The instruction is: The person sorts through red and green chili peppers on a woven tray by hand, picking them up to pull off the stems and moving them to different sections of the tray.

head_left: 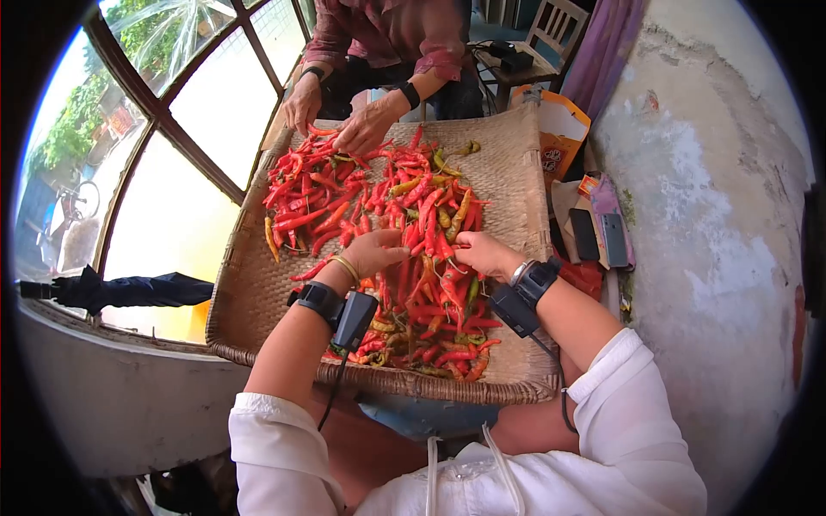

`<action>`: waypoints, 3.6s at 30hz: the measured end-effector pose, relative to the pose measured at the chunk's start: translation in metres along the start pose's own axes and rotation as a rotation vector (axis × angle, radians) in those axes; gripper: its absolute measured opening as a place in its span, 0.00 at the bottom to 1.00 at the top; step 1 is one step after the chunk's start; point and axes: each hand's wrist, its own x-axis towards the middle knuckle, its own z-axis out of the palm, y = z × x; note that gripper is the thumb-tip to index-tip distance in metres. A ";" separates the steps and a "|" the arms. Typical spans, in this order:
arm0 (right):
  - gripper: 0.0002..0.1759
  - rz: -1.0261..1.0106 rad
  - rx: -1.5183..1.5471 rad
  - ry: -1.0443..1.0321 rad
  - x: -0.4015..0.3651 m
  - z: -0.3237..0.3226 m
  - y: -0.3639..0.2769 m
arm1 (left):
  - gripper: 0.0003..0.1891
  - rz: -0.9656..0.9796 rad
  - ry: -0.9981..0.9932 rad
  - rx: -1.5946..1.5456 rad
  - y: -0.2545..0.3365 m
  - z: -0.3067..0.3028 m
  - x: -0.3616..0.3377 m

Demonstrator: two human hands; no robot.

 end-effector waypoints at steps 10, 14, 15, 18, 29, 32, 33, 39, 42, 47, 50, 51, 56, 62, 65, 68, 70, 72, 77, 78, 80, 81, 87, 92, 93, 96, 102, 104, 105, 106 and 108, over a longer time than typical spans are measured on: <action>0.19 -0.238 -0.686 0.381 -0.050 -0.007 -0.011 | 0.21 0.171 0.058 0.747 0.002 0.015 -0.096; 0.19 -0.411 -0.678 0.356 -0.061 0.019 -0.010 | 0.19 0.167 0.041 0.723 -0.003 0.017 -0.111; 0.19 -0.443 -0.775 0.384 -0.063 0.028 -0.009 | 0.18 0.265 0.099 0.698 -0.004 0.016 -0.108; 0.20 -0.421 -0.875 0.380 -0.068 0.040 -0.012 | 0.18 0.237 0.201 0.478 0.002 0.020 -0.092; 0.21 -0.779 -1.195 0.330 -0.079 0.051 -0.038 | 0.25 0.420 0.378 0.617 -0.004 0.050 -0.038; 0.14 -0.872 -1.192 -0.086 -0.064 0.063 -0.023 | 0.21 0.402 0.301 0.562 -0.001 0.043 -0.039; 0.14 -0.857 -1.227 -0.122 -0.062 0.063 -0.018 | 0.20 0.385 0.286 0.559 -0.001 0.041 -0.038; 0.07 -0.829 -1.464 0.006 -0.053 0.044 -0.023 | 0.10 0.346 0.285 0.577 0.000 0.039 -0.029; 0.05 -0.794 -1.519 0.058 -0.043 0.032 -0.022 | 0.09 0.371 0.328 0.547 -0.002 0.043 -0.029; 0.10 -0.589 -1.439 -0.042 -0.041 0.026 -0.029 | 0.10 0.343 0.297 0.381 -0.004 0.043 -0.028; 0.09 -0.458 -1.301 -0.064 -0.047 0.036 -0.043 | 0.09 0.314 0.433 0.369 0.007 0.046 -0.029; 0.11 -0.476 -1.253 -0.045 -0.049 0.038 -0.045 | 0.09 0.307 0.421 0.368 0.003 0.048 -0.027; 0.12 -0.477 -1.167 -0.050 -0.044 0.036 -0.036 | 0.08 0.259 0.383 0.219 -0.009 0.048 -0.018; 0.14 -0.433 -1.031 -0.033 -0.041 0.042 -0.038 | 0.10 0.254 0.435 0.244 -0.013 0.052 -0.015; 0.12 -0.464 -0.989 -0.045 -0.034 0.039 -0.031 | 0.09 0.271 0.419 0.292 -0.014 0.049 -0.013; 0.11 -0.492 -0.939 -0.041 -0.028 0.031 -0.036 | 0.08 0.214 0.392 0.432 -0.007 0.048 -0.017; 0.11 -0.526 -0.760 0.002 -0.023 0.026 -0.039 | 0.08 0.316 0.540 0.296 -0.003 0.045 -0.018; 0.10 -0.508 -0.663 0.043 -0.024 0.022 -0.046 | 0.08 0.401 0.554 0.247 0.009 0.036 -0.023; 0.13 -0.719 -0.321 0.351 -0.028 0.025 -0.052 | 0.09 0.358 0.321 -0.219 0.031 0.018 -0.040; 0.14 -0.794 -0.300 0.305 -0.025 0.027 -0.051 | 0.09 0.355 0.329 -0.214 0.035 0.017 -0.043; 0.12 -0.664 -0.215 0.160 -0.022 0.029 -0.045 | 0.09 0.362 0.101 -0.450 0.041 0.016 -0.050; 0.11 -0.525 -0.137 0.025 -0.022 0.031 -0.042 | 0.10 0.341 0.083 -0.436 0.040 0.016 -0.051; 0.08 -0.148 0.205 -0.245 -0.043 0.034 -0.054 | 0.12 0.230 0.244 -0.584 0.026 0.007 -0.043; 0.10 -0.193 -0.048 -0.216 -0.045 0.033 -0.054 | 0.12 0.051 0.032 -0.614 0.030 0.025 -0.044; 0.11 -0.167 -0.070 -0.242 -0.044 0.034 -0.051 | 0.12 0.069 -0.016 -0.609 0.026 0.031 -0.042; 0.11 -0.131 -0.243 -0.299 -0.047 0.034 -0.050 | 0.09 0.081 -0.089 -0.462 0.023 0.030 -0.040; 0.16 -0.375 -0.837 0.000 -0.050 0.029 -0.040 | 0.14 0.214 0.267 -0.894 0.018 -0.017 -0.038; 0.15 -0.372 -0.945 0.044 -0.048 0.031 -0.040 | 0.26 0.244 0.515 -1.148 0.022 -0.010 -0.031; 0.15 -0.350 -0.959 0.024 -0.049 0.033 -0.044 | 0.26 0.244 0.517 -1.150 0.017 -0.006 -0.028; 0.15 -0.346 -0.963 0.022 -0.047 0.035 -0.044 | 0.27 0.173 0.559 -0.785 0.005 0.000 -0.022; 0.17 -0.443 -0.886 -0.005 -0.043 0.035 -0.039 | 0.25 0.158 0.486 -0.074 -0.009 0.010 -0.015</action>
